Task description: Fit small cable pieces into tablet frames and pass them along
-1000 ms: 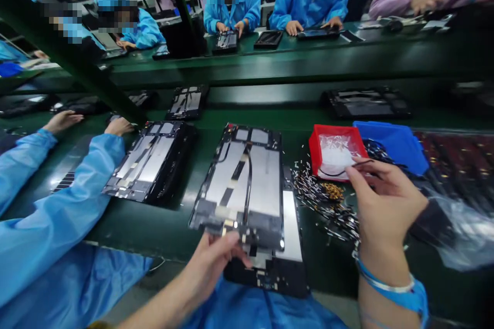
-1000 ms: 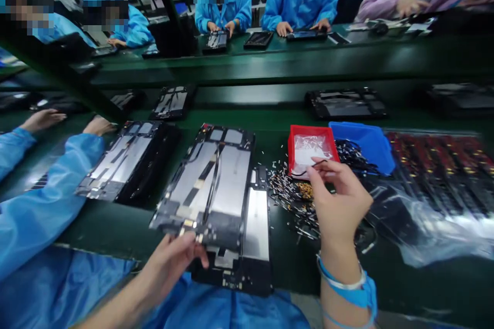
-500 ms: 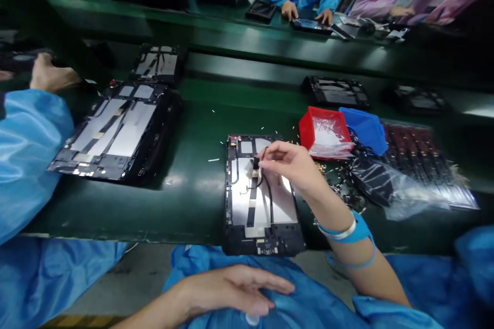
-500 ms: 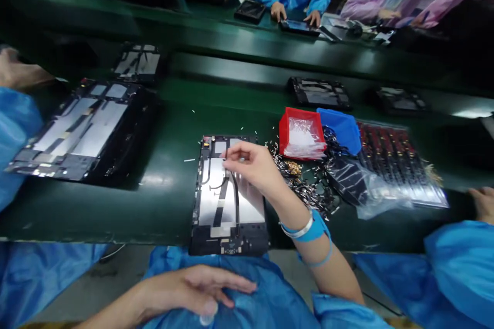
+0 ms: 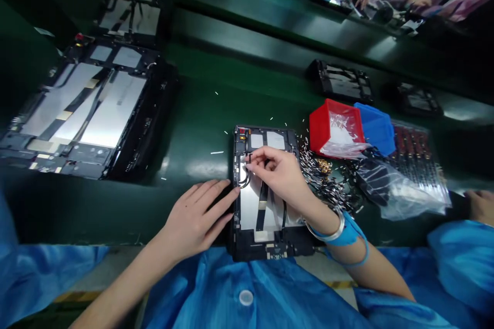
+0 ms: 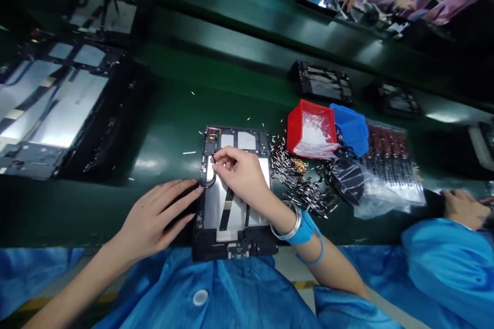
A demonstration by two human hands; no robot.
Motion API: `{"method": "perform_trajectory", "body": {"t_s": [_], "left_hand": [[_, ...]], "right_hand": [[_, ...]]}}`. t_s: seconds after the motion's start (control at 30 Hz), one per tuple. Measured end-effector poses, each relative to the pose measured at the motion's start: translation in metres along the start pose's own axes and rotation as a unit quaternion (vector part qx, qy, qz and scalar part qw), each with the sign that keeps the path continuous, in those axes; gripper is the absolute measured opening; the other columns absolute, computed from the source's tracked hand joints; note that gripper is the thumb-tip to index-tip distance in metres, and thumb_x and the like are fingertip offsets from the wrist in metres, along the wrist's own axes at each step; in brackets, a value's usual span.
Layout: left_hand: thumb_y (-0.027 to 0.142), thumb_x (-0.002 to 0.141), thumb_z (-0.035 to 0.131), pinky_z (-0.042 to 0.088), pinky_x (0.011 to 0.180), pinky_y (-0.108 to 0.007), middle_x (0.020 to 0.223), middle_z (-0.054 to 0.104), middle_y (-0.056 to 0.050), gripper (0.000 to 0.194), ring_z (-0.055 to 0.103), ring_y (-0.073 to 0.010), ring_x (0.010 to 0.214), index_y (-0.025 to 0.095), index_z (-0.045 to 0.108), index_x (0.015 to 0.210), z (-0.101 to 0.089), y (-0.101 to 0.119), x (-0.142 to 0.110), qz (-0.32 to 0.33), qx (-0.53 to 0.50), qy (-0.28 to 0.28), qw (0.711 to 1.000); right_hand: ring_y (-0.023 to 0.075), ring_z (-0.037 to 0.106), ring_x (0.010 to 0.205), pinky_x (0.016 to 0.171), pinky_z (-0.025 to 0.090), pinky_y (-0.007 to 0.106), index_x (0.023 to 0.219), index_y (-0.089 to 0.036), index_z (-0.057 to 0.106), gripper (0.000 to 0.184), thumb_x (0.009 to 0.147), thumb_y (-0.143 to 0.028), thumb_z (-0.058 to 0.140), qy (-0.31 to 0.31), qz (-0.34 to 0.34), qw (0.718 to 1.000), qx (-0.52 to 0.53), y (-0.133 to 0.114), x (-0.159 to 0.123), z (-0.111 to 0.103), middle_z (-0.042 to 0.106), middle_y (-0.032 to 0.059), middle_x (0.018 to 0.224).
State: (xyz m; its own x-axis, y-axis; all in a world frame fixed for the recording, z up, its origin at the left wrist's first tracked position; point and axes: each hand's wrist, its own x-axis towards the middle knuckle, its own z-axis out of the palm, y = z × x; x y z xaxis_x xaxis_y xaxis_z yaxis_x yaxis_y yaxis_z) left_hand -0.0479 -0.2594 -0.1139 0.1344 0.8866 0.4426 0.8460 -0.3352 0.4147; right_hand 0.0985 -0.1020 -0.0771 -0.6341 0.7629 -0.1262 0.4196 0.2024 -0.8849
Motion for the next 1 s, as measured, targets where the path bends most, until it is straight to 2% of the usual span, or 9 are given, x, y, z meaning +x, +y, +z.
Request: {"method": "perform_trajectory", "body": {"t_s": [0.1,0.27,0.53,0.63,0.77,1.0], "left_hand": [[0.021,0.089,0.052,0.054,0.083,-0.043,0.121,0.064,-0.018,0.036,0.063,-0.0306,0.105,0.013,0.056,0.124,0.004,-0.001,0.001,0.006,0.010,-0.009,1.000],[0.017,0.090,0.051,0.054,0.084,-0.040,0.122,0.063,-0.019,0.035,0.061,-0.0289,0.108,0.010,0.056,0.124,0.004,-0.001,0.000,0.017,0.005,0.012,1.000],[0.014,0.088,0.056,0.053,0.076,-0.040,0.119,0.065,-0.021,0.033,0.064,-0.0322,0.105,0.007,0.058,0.120,0.006,0.000,0.001,0.027,0.046,0.013,0.998],[0.012,0.087,0.057,0.053,0.076,-0.041,0.117,0.066,-0.021,0.030,0.064,-0.0330,0.104,0.006,0.059,0.116,0.006,0.002,0.002,0.024,0.057,0.015,0.998],[0.017,0.089,0.054,0.051,0.078,-0.041,0.120,0.064,-0.022,0.025,0.063,-0.0332,0.107,0.007,0.061,0.111,0.002,0.003,0.010,0.024,0.062,-0.009,0.998],[0.030,0.094,0.047,0.047,0.088,-0.046,0.130,0.059,-0.021,0.036,0.058,-0.0345,0.117,0.010,0.060,0.121,-0.005,-0.002,0.024,0.075,0.072,-0.053,0.993]], "right_hand": [[0.0084,0.051,0.059,0.056,0.040,0.024,0.078,-0.018,0.067,0.005,0.074,-0.016,0.064,0.003,0.002,1.000,-0.017,-0.002,-0.002,-0.001,0.061,-0.0034,0.065],[0.0083,0.051,0.059,0.055,0.039,0.024,0.079,-0.019,0.068,0.004,0.076,-0.019,0.065,-0.010,0.011,1.000,-0.021,-0.003,-0.002,-0.003,0.061,-0.0026,0.066],[0.0092,0.054,0.062,0.055,0.039,0.024,0.080,-0.019,0.067,0.004,0.078,-0.021,0.065,-0.001,0.005,1.000,-0.020,-0.003,-0.003,-0.004,0.064,-0.0017,0.070],[0.0090,0.052,0.060,0.057,0.038,0.025,0.077,-0.019,0.068,0.005,0.078,-0.022,0.066,-0.002,-0.004,0.999,-0.051,-0.003,0.002,-0.010,0.064,-0.0016,0.068],[0.0074,0.047,0.058,0.057,0.036,0.024,0.075,-0.018,0.071,0.001,0.075,-0.019,0.070,-0.036,-0.023,0.996,-0.073,-0.003,0.012,-0.019,0.063,-0.0031,0.066],[0.0063,0.044,0.056,0.056,0.033,0.023,0.070,-0.016,0.067,0.005,0.074,-0.014,0.069,-0.044,-0.032,0.996,-0.064,-0.001,0.016,-0.021,0.056,-0.0050,0.062]]}}
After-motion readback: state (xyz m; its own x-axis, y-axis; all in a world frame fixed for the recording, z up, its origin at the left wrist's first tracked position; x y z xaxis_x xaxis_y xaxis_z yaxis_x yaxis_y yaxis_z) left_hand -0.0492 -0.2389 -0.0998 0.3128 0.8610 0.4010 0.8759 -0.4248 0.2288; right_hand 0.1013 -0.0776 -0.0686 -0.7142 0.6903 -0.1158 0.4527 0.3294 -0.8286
